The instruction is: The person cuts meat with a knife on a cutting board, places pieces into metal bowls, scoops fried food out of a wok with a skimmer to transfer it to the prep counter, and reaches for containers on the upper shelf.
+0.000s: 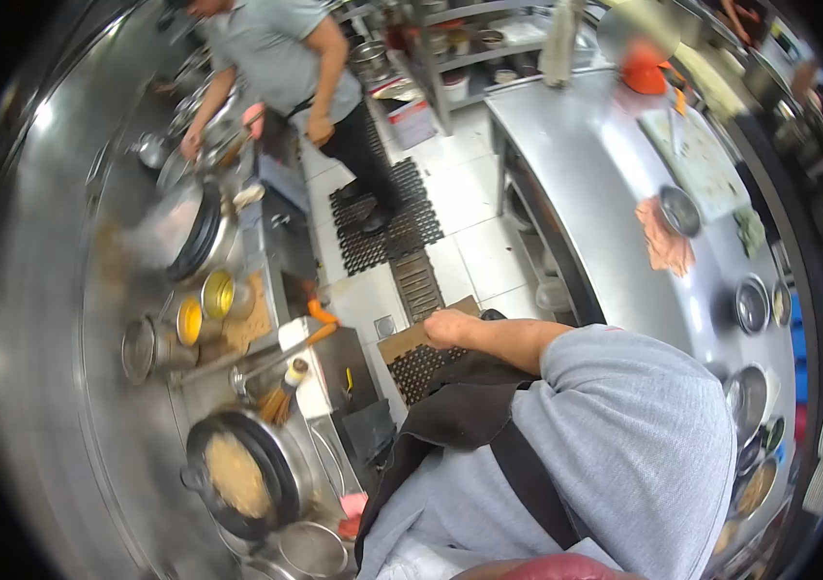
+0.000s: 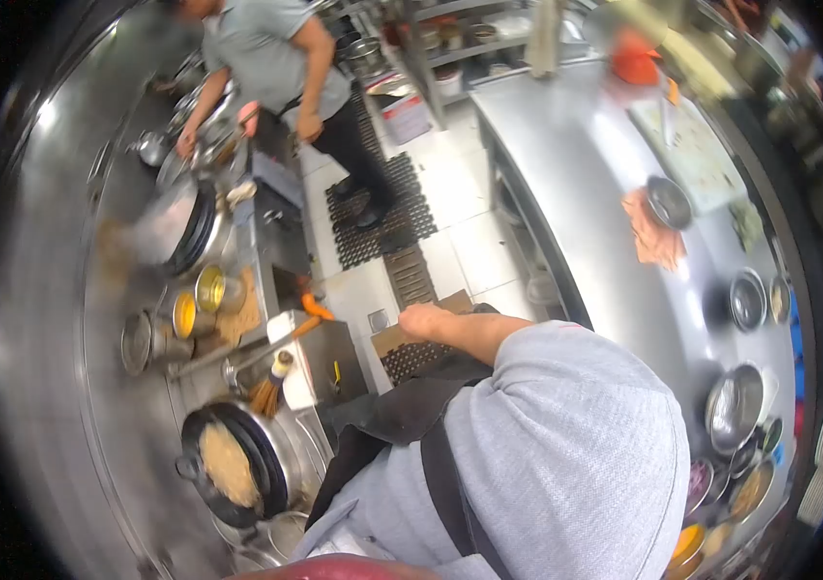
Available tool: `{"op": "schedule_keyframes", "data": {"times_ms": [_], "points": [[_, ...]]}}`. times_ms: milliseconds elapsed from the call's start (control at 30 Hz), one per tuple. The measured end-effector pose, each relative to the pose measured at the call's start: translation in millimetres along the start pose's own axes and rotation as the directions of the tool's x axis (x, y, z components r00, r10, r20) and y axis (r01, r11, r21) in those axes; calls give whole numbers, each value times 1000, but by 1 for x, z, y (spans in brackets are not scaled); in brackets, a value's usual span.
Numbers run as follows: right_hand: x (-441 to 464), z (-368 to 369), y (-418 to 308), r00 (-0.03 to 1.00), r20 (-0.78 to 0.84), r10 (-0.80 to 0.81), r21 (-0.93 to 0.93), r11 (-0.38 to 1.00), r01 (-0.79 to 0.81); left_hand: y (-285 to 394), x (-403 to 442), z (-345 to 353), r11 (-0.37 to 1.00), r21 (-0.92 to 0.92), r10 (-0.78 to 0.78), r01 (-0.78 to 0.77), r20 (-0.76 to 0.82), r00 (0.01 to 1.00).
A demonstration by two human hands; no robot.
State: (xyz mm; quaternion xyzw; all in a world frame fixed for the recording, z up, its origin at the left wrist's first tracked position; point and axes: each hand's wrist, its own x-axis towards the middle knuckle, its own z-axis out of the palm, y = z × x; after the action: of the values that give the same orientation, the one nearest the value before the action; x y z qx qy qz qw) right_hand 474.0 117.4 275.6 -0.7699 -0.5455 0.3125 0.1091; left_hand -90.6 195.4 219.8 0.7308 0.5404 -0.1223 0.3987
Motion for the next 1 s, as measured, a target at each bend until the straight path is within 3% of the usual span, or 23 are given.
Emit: {"op": "schedule_keyframes", "data": {"times_ms": [100, 167, 233, 300, 333, 367, 400, 433, 467, 500, 567, 600, 700, 733, 767, 833, 867, 900, 1000], "points": [[-52, -5, 31, 992, -3, 123, 63, 990, -122, 99, 7, -37, 963, 17, 266, -268, 85, 960], [-84, 24, 75, 957, 14, 289, 65, 955, -290, 200, -1, -50, 883, -48, 468, -466, 140, 873], [-135, 41, 125, 862, 23, 506, 14, 862, -506, 283, -12, -56, 785, -124, 620, -607, 162, 768], [-171, 69, 172, 770, -2, 638, -9, 770, -638, 300, 0, -48, 676, -180, 737, -715, 173, 654], [-190, 63, 173, 786, -62, 615, -81, 782, -618, 251, 54, -20, 700, -192, 714, -688, 200, 671], [-198, 57, 173, 736, -39, 676, -38, 735, -677, 203, 106, 6, 723, -202, 691, -661, 227, 686], [-205, 53, 172, 750, 8, 661, -50, 750, -660, 160, 155, 31, 745, -211, 666, -632, 253, 701], [-206, 45, 168, 777, 55, 627, -90, 779, -621, 187, 142, 49, 912, -271, 385, -309, 301, 873], [-206, 27, 151, 770, 142, 622, -90, 783, -616, 212, 131, 70, 940, -338, 60, 53, 316, 947], [-198, 27, 153, 776, 139, 615, -110, 788, -605, 217, 131, 77, 926, -344, -30, 157, 348, 937], [-168, 40, 154, 779, 148, 609, -97, 793, -602, 207, 133, 85, 938, -299, -23, 173, 443, 896], [-151, 38, 149, 815, 77, 575, -64, 818, -571, 203, 129, 89, 947, -267, -30, 181, 485, 874], [-75, 22, 127, 867, 116, 485, -126, 873, -471, 195, 115, 102, 954, -179, -82, 242, 619, 781], [-50, 16, 118, 892, 89, 443, -120, 894, -432, 199, 109, 104, 948, -156, -110, 277, 657, 746], [-27, 11, 109, 926, 153, 345, -226, 925, -307, 200, 103, 105, 941, -147, -121, 306, 698, 706], [21, -7, 87, 976, 123, 181, -254, 956, -145, 194, 102, 105, 900, -199, -131, 387, 725, 677], [33, -10, 75, 993, 33, 115, -213, 971, -106, 186, 99, 106, 850, -252, -161, 461, 710, 686], [54, -9, 75, 995, 88, 44, -249, 968, -21, 169, 97, 113, 784, -331, -187, 525, 681, 708], [76, -2, 46, 981, 180, 66, -165, 986, -37, 123, 81, 146, 603, -479, -307, 638, 599, 740]]}}
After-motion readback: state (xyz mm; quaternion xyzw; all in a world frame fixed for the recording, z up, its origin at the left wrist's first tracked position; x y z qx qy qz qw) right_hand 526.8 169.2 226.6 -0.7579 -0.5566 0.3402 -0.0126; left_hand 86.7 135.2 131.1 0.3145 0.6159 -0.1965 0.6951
